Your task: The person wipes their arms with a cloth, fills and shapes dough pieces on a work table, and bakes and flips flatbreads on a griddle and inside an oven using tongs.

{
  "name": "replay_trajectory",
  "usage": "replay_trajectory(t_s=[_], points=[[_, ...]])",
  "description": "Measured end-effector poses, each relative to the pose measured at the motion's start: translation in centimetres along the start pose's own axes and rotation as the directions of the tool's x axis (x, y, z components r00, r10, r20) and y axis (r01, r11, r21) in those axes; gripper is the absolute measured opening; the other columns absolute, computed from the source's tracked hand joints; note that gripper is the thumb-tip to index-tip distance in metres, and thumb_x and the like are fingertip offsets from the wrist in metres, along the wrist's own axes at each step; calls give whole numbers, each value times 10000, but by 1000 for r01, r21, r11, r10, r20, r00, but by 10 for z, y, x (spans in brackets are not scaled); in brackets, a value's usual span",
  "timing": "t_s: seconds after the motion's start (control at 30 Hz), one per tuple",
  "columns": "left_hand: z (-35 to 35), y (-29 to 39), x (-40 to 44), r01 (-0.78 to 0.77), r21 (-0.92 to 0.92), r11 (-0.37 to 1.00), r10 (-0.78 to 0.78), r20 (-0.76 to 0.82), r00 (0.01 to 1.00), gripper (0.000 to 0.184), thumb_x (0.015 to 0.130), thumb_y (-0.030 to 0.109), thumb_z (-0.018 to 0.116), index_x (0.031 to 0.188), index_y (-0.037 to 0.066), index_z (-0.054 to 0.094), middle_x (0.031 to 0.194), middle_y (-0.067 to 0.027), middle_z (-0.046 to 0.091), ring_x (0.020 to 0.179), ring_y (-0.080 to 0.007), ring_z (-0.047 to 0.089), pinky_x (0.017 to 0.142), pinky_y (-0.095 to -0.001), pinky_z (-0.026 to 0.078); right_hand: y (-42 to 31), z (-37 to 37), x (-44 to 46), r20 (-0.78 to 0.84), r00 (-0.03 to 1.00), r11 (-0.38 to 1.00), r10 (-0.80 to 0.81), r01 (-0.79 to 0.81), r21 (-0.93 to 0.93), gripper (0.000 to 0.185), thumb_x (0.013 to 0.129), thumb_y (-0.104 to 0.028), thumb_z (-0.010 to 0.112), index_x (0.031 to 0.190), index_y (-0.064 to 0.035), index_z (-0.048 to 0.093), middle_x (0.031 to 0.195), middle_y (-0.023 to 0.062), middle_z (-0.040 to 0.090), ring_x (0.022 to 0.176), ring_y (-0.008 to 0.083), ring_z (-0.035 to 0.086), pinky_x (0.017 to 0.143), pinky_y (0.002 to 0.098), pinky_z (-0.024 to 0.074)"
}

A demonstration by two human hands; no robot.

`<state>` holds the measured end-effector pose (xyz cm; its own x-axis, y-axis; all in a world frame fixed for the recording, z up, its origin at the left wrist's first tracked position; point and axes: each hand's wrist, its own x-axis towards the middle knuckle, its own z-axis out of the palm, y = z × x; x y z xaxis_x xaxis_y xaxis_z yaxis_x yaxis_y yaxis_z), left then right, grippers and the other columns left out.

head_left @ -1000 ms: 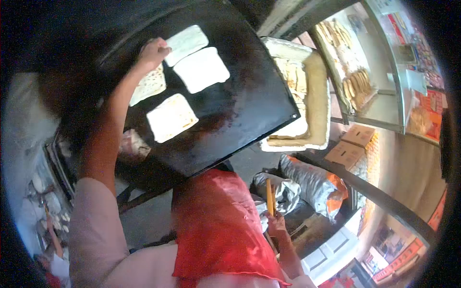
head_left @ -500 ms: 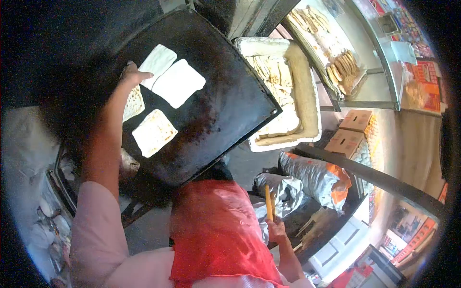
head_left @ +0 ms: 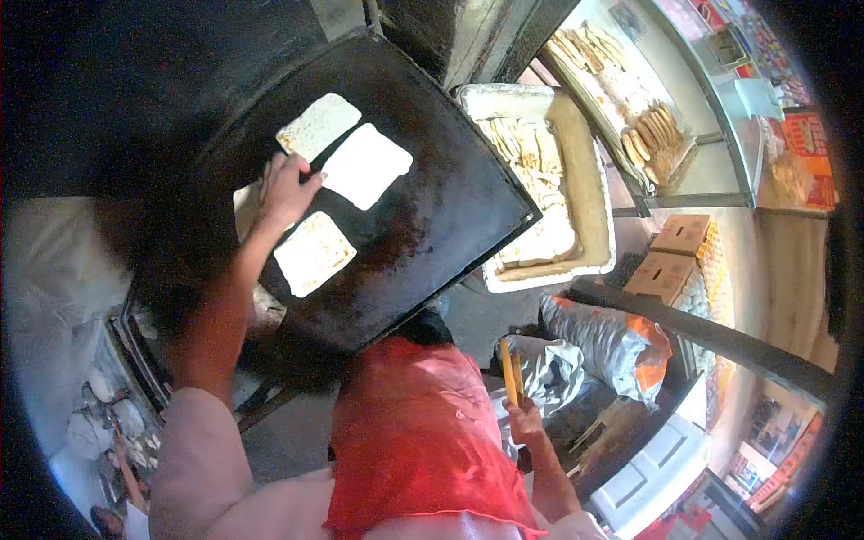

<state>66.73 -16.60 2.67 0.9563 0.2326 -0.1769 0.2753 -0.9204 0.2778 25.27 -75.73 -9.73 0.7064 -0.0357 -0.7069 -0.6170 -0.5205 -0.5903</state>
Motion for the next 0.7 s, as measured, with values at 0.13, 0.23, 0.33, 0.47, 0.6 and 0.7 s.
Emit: replay_trajectory(t_s=[0.13,0.23,0.33,0.47,0.6,0.7], points=[[29,29,-11,211,80,974,-216,63,974,559,834,533,614,1151,73,605,1309,-186,494,1321,-355,364,1109,-506,242,-100,-9,-2,88,906,876,415,-424,229,514,813,-356,701,1121,40,587,792,68,631,681,164,569,613,330,465],[40,43,-12,259,73,963,-263,60,963,592,823,480,634,1198,30,548,1295,-201,498,1305,-359,383,1097,-505,268,-127,-10,-10,7,977,976,215,-215,26,499,816,-341,705,1122,36,589,788,70,627,691,164,573,616,329,467],[59,39,-8,247,-119,962,-246,24,969,554,803,337,674,1200,1,485,1215,-215,521,1209,-356,468,1037,-471,350,-104,-5,-8,-27,979,979,201,-202,-10,481,819,-327,706,1124,27,592,814,66,627,709,165,576,623,329,467],[58,52,-2,140,-685,715,-280,-97,955,421,781,43,649,1137,3,428,1029,-164,553,939,-251,581,849,-362,473,-86,0,-2,27,956,939,292,-292,182,460,827,-310,705,1131,17,594,848,53,627,729,163,572,640,325,466],[-10,91,-8,-63,-952,298,-168,-118,979,485,844,72,663,1229,41,371,1016,-118,563,886,-161,583,707,-298,517,-36,3,10,82,928,909,363,-372,189,471,828,-309,706,1152,14,591,880,49,635,737,162,558,661,322,465],[-30,100,-7,-139,-955,262,-80,-165,983,451,896,191,678,1236,53,416,1071,-124,582,972,-193,590,830,-341,514,-76,4,3,75,944,940,320,-327,96,505,826,-321,706,1176,22,585,869,56,642,741,161,556,662,323,466]])
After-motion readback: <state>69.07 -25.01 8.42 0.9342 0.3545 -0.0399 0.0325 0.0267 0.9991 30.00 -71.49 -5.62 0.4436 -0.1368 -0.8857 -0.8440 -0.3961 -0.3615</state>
